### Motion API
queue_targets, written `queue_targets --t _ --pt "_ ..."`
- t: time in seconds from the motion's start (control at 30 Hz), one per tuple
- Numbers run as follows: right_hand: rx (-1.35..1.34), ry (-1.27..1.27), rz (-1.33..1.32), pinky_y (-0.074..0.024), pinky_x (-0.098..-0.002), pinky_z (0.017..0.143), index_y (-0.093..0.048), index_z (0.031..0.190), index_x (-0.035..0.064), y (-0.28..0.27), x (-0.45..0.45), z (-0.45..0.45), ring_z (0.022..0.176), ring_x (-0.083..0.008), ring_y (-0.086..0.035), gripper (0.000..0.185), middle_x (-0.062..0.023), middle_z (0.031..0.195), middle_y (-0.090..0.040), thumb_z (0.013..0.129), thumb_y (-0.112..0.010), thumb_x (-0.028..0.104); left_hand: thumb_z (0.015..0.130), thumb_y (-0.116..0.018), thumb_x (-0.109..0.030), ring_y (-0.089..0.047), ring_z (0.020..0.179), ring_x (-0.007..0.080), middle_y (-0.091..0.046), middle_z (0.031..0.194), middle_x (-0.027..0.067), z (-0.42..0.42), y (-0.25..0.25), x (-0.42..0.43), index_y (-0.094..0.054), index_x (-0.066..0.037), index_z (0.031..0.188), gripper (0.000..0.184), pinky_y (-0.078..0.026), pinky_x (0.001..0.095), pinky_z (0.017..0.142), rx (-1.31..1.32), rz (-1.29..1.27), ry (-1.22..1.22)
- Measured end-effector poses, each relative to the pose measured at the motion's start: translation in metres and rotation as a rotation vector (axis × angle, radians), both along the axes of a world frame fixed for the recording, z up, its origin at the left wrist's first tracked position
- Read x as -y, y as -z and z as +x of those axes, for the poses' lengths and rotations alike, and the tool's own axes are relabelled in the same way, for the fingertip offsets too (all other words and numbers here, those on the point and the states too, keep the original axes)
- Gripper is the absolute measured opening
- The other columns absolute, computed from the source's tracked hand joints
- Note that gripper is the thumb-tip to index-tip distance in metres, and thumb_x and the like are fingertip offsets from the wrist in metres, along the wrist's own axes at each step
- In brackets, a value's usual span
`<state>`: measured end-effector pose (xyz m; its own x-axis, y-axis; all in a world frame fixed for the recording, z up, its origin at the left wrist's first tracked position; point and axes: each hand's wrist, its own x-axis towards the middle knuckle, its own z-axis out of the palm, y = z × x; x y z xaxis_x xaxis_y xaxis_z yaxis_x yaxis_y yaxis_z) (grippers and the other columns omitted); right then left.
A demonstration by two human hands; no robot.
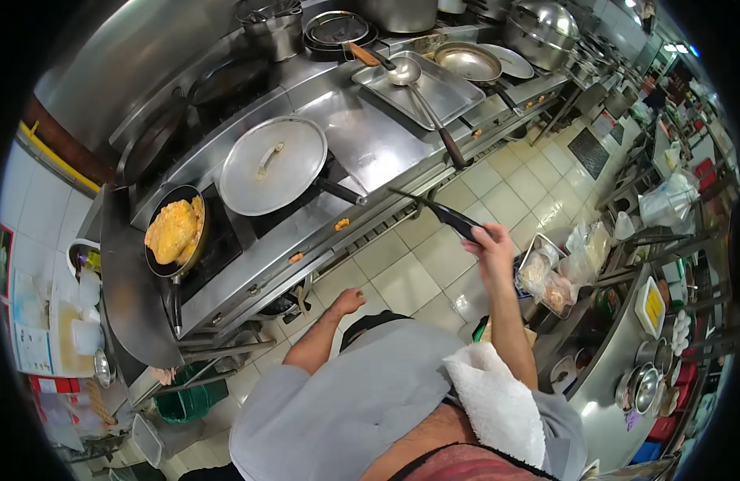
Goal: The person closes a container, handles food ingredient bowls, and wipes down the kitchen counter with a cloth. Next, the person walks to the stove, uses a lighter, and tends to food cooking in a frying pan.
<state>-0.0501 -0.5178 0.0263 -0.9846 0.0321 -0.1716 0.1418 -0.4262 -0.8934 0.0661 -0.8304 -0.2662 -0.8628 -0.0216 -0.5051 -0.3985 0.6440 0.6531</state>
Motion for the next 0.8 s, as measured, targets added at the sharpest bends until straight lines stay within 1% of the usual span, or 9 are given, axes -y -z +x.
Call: queue_targets --t 0.13,0.3,0.37,0.4,0.5,0.53,0.6,0.67,0.8 --pt "-0.108 -0.059 -0.106 -0.053 -0.0263 0.06 -0.041 0.095 0.0021 0.044 0.059 -0.029 0.075 -0.0219 -0.061 0.032 -0.0123 0.096 -0.051 0.075 -0.065 0.001 0.087 -0.053 -0.033 -0.056 0.088 0.0169 -0.057 0.103 0.008 -0.059 -0.141 -0.065 -0.045 -0.006 0.122 0.045 -0.046 0.0304 0.075 -0.03 0.621 -0.142" --pt "-0.329 -0.339 0.094 -0.0504 -0.0307 0.072 -0.043 0.099 0.0029 0.022 0.071 -0.04 0.089 -0.0253 -0.056 0.033 -0.0146 0.11 -0.046 0.074 -0.065 0.002 0.089 -0.052 -0.027 -0.055 0.086 0.0127 -0.056 0.093 0.0037 -0.138 -0.254 -0.12 -0.049 -0.005 0.11 0.031 -0.044 0.0224 0.07 -0.195 1.583 -0.505" --pt "-0.928 -0.652 0.664 -0.0409 -0.0383 0.086 -0.048 0.099 0.0038 -0.002 0.06 -0.078 0.1 -0.0299 -0.048 0.035 -0.0144 0.112 -0.043 0.071 -0.069 0.009 0.087 -0.053 -0.024 -0.056 0.084 0.0127 -0.056 0.087 0.0031 -0.166 -0.259 -0.125 -0.051 -0.005 0.103 0.025 -0.045 0.0224 0.07 -0.258 1.434 -0.585" --pt "-0.941 -0.661 0.66 -0.0409 -0.0383 0.086 -0.048 0.099 0.0038 -0.002 0.056 -0.098 0.1 -0.0299 -0.048 0.035 -0.0144 0.112 -0.043 0.071 -0.069 0.009 0.086 -0.055 -0.021 -0.056 0.083 0.0126 -0.056 0.081 0.0025 -0.181 -0.261 -0.126 -0.052 -0.005 0.096 0.019 -0.045 0.0225 0.069 -0.315 1.273 -0.639" --pt "-0.828 -0.093 0.961 -0.0298 -0.04 0.092 -0.049 0.102 0.005 0.011 0.048 -0.167 0.108 -0.0316 -0.037 0.044 -0.0174 0.112 -0.041 0.069 -0.071 0.026 0.081 -0.058 -0.011 -0.059 0.075 0.0142 -0.059 0.08 0.0063 -0.213 -0.276 -0.136 -0.051 -0.003 0.089 0.014 -0.046 0.0249 0.066 -0.444 1.213 -0.682" --pt "-0.85 -0.094 0.957 -0.0298 -0.04 0.092 -0.049 0.102 0.005 0.026 0.047 -0.2 0.108 -0.0316 -0.037 0.044 -0.0174 0.112 -0.041 0.069 -0.071 0.026 0.08 -0.059 -0.009 -0.059 0.072 0.0148 -0.061 0.083 0.0082 -0.223 -0.286 -0.139 -0.051 -0.002 0.089 0.014 -0.046 0.0257 0.064 -0.506 1.133 -0.727" --pt "-0.368 -0.188 0.944 -0.034 -0.0392 0.087 -0.043 0.105 0.0038 0.052 0.042 -0.253 0.101 -0.0282 -0.042 0.051 -0.018 0.104 -0.044 0.069 -0.073 0.024 0.077 -0.061 -0.006 -0.06 0.068 0.0165 -0.061 0.084 0.0109 -0.234 -0.291 -0.144 -0.048 -0.001 0.093 0.021 -0.045 0.0264 0.062 -0.568 1.056 -0.774" --pt "0.205 -0.57 0.385 -0.0469 -0.0376 0.059 -0.038 0.106 0.0044 0.044 0.044 -0.288 0.066 -0.0227 -0.053 0.052 -0.0147 0.092 -0.051 0.07 -0.073 0.019 0.076 -0.062 -0.005 -0.059 0.066 0.0161 -0.06 0.082 0.0093 -0.24 -0.3 -0.15 -0.047 0.0 0.098 0.027 -0.045 0.0262 0.062 -0.633 0.958 -0.833" --pt "0.587 -0.918 -0.363 -0.0409 -0.0325 0.046 -0.045 0.106 0.011 0.039 0.036 -0.327 0.052 -0.0173 -0.049 0.028 -0.0074 0.071 -0.054 0.082 -0.057 0.016 0.075 -0.063 -0.002 -0.057 0.063 0.014 -0.056 0.077 0.0057 -0.24 -0.311 -0.15 -0.046 0.0 0.105 0.035 -0.045 0.0263 0.061 -0.723 0.768 -0.909"
